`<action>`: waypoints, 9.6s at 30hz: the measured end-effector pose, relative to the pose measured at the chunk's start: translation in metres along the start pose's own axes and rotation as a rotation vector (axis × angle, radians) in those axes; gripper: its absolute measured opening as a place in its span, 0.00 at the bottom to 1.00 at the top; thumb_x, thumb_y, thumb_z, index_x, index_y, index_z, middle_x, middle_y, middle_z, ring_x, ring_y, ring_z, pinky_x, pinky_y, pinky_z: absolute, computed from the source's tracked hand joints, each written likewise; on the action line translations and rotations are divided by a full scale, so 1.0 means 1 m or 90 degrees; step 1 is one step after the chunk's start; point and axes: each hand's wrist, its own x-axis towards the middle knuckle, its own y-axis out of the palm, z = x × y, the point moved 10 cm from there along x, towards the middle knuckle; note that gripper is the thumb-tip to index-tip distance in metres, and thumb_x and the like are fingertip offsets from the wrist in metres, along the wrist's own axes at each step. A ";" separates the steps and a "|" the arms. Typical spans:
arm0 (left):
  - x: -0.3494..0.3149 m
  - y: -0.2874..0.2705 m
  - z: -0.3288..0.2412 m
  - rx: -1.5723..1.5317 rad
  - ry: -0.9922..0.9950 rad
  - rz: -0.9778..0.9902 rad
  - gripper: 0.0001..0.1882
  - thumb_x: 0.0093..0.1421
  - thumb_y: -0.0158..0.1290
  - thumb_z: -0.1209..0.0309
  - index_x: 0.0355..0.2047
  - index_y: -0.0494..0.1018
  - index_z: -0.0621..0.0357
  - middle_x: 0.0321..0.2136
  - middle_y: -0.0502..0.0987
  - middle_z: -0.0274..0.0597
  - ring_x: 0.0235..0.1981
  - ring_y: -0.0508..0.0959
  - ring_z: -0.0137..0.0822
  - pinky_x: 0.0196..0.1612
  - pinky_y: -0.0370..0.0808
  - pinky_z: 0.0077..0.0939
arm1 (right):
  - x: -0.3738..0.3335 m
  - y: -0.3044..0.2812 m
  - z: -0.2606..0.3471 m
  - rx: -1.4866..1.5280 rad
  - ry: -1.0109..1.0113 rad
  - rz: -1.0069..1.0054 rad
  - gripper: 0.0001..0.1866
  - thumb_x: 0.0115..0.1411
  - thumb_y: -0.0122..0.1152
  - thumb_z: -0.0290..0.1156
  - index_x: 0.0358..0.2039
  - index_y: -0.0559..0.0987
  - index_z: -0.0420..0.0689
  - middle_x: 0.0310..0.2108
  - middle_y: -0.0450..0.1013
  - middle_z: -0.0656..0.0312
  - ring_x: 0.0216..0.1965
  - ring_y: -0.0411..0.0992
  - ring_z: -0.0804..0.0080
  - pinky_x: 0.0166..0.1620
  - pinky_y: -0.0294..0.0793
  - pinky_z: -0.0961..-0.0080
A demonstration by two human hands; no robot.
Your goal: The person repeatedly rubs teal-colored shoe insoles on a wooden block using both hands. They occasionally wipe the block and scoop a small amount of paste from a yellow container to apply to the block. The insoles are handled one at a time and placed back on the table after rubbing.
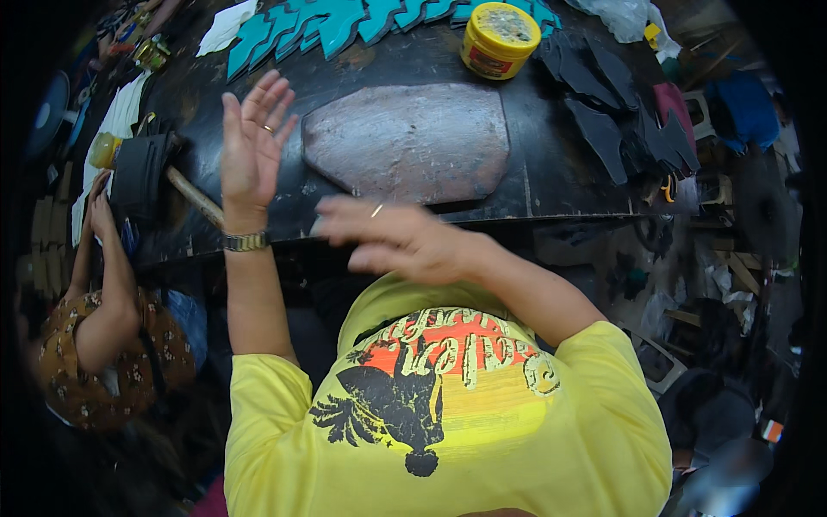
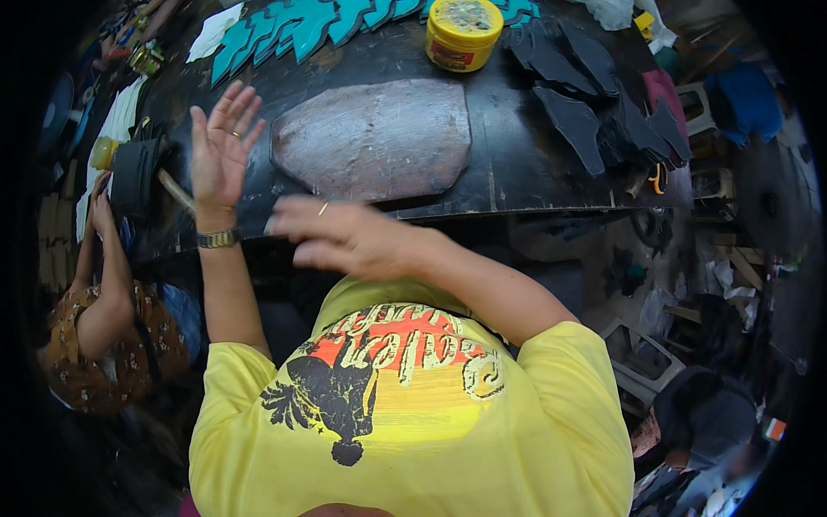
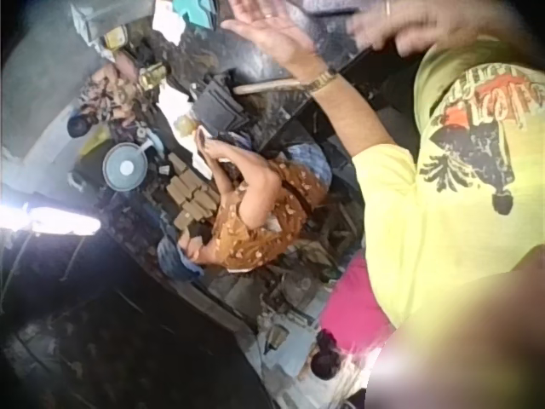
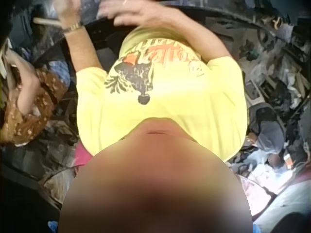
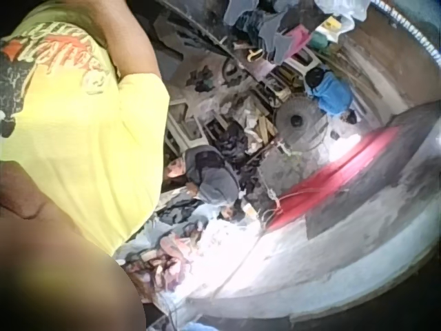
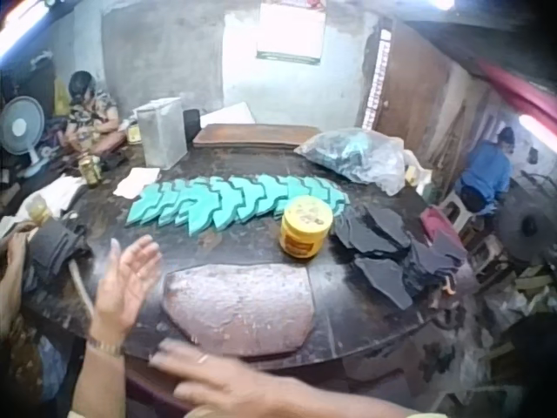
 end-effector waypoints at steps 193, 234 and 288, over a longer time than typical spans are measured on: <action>0.017 0.206 0.093 -0.122 -0.262 0.438 0.57 0.59 0.26 0.20 0.65 0.67 0.58 0.62 0.69 0.44 0.61 0.66 0.38 0.66 0.61 0.39 | -0.082 -0.191 0.016 -0.450 0.000 -0.704 0.22 0.54 0.73 0.25 0.51 0.81 0.44 0.55 0.71 0.57 0.58 0.68 0.62 0.60 0.67 0.67; 0.005 0.214 0.106 -0.166 -0.247 0.491 0.78 0.45 0.64 0.30 0.73 0.21 0.59 0.73 0.40 0.61 0.75 0.41 0.53 0.73 0.41 0.56 | -0.051 -0.168 0.002 -0.004 -0.089 -0.694 0.13 0.57 0.69 0.16 0.43 0.84 0.38 0.48 0.74 0.58 0.49 0.72 0.73 0.53 0.71 0.76; 0.031 0.201 0.084 -0.322 -0.224 0.366 0.55 0.65 0.24 0.26 0.64 0.68 0.67 0.62 0.71 0.45 0.67 0.61 0.37 0.70 0.54 0.38 | -0.044 -0.210 0.027 -0.623 -0.082 -0.642 0.22 0.51 0.77 0.28 0.48 0.83 0.44 0.56 0.69 0.55 0.55 0.69 0.59 0.55 0.72 0.66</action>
